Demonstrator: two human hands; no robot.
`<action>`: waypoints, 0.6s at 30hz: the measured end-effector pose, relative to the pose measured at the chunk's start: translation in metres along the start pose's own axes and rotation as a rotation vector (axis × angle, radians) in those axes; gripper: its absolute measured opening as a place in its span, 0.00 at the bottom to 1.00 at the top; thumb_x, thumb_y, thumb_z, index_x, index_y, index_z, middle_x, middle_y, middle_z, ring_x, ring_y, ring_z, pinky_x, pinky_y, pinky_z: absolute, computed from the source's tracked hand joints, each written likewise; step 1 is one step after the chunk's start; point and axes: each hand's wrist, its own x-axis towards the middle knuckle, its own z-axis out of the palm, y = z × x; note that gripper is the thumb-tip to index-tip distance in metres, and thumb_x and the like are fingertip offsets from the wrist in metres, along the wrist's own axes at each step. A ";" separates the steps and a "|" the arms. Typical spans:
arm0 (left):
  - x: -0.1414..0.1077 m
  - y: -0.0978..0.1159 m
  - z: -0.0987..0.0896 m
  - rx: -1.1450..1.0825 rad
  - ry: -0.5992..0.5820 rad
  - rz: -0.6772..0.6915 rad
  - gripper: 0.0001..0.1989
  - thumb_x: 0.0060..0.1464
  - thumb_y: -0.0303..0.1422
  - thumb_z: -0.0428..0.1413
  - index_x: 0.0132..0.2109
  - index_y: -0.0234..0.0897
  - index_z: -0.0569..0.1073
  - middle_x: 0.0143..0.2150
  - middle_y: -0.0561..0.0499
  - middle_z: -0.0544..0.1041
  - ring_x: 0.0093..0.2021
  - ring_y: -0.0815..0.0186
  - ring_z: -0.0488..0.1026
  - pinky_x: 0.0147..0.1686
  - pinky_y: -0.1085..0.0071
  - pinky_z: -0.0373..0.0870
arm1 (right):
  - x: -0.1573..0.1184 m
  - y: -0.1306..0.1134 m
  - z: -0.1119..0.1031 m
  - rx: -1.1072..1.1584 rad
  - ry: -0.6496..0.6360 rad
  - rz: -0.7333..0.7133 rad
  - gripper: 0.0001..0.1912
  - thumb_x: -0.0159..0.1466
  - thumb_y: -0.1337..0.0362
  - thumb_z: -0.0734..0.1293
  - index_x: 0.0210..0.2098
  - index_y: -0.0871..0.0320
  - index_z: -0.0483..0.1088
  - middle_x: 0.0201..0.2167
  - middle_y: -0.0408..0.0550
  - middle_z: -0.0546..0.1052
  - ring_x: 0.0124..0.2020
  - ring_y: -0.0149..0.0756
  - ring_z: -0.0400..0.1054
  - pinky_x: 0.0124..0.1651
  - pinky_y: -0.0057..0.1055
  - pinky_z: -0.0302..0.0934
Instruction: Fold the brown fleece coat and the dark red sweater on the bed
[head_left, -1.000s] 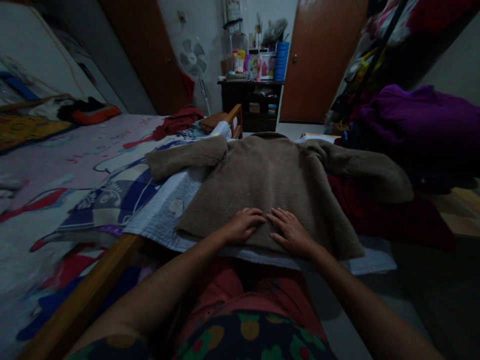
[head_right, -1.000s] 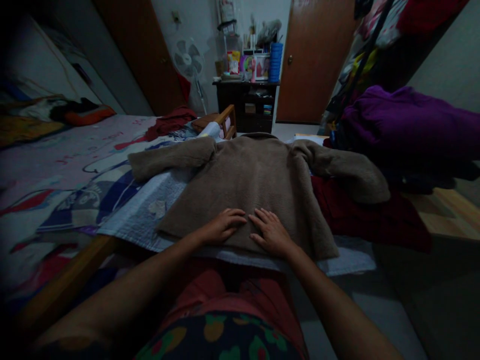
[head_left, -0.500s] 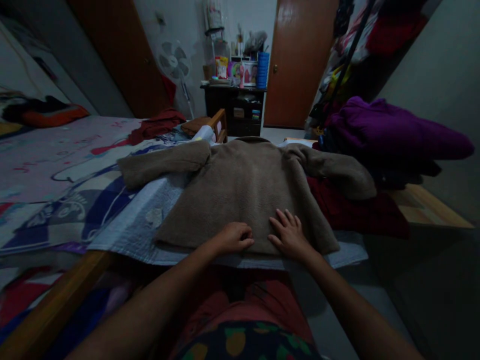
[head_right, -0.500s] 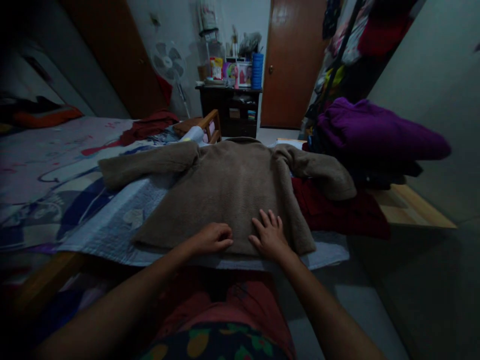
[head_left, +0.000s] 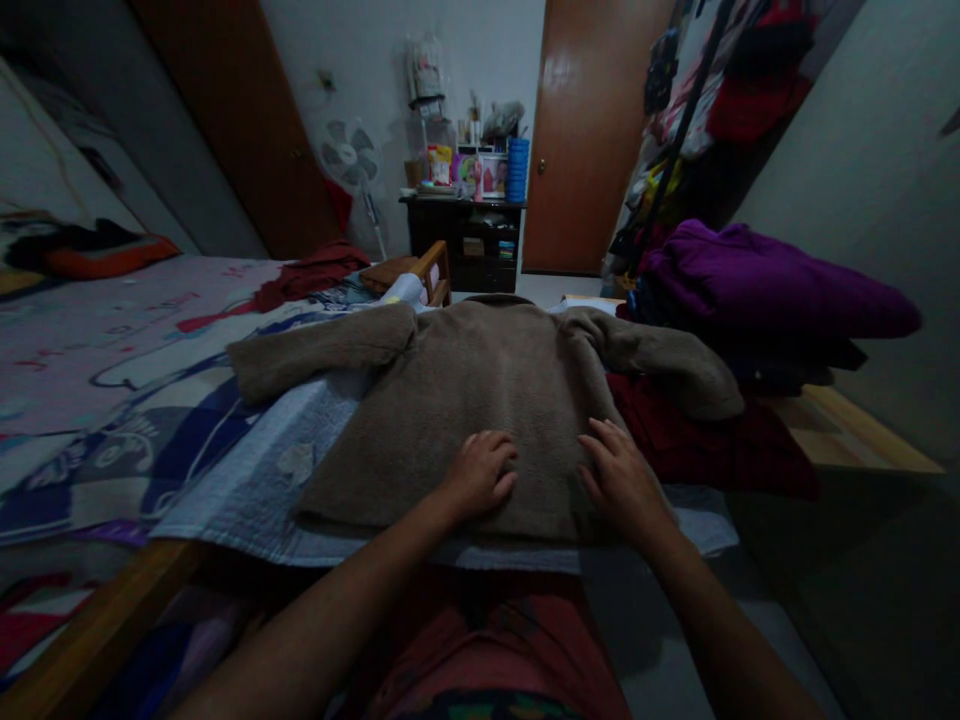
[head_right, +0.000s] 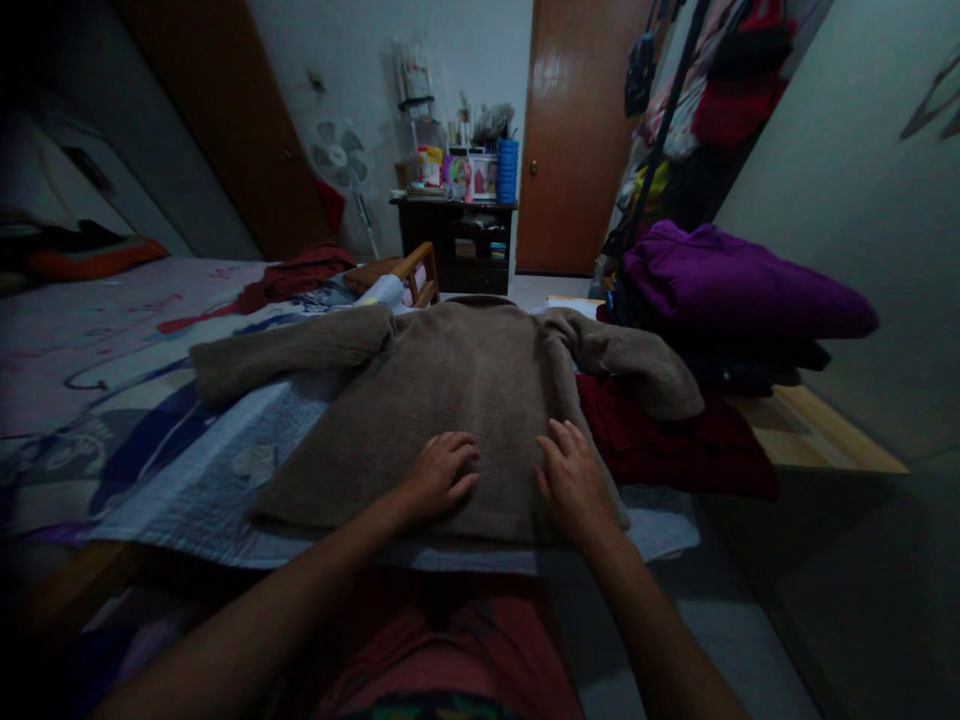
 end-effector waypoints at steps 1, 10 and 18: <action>0.005 -0.001 0.005 0.012 0.026 -0.020 0.21 0.57 0.39 0.53 0.57 0.40 0.69 0.64 0.44 0.65 0.65 0.55 0.58 0.63 0.57 0.53 | 0.003 0.001 0.000 -0.012 0.012 0.002 0.19 0.63 0.66 0.62 0.53 0.62 0.69 0.61 0.60 0.64 0.65 0.51 0.53 0.65 0.48 0.53; 0.012 -0.006 0.040 0.057 -0.071 -0.134 0.35 0.58 0.51 0.50 0.67 0.42 0.57 0.73 0.46 0.48 0.72 0.52 0.38 0.67 0.48 0.41 | 0.031 -0.026 0.080 -0.026 -0.200 0.099 0.25 0.67 0.66 0.56 0.62 0.64 0.62 0.65 0.58 0.61 0.67 0.48 0.51 0.65 0.47 0.48; -0.006 -0.053 0.023 0.168 -0.012 -0.325 0.36 0.61 0.56 0.38 0.70 0.45 0.51 0.73 0.44 0.48 0.72 0.53 0.43 0.66 0.42 0.37 | 0.025 -0.020 0.106 -0.117 -0.161 0.124 0.24 0.68 0.61 0.56 0.62 0.58 0.63 0.67 0.53 0.59 0.68 0.47 0.49 0.66 0.48 0.42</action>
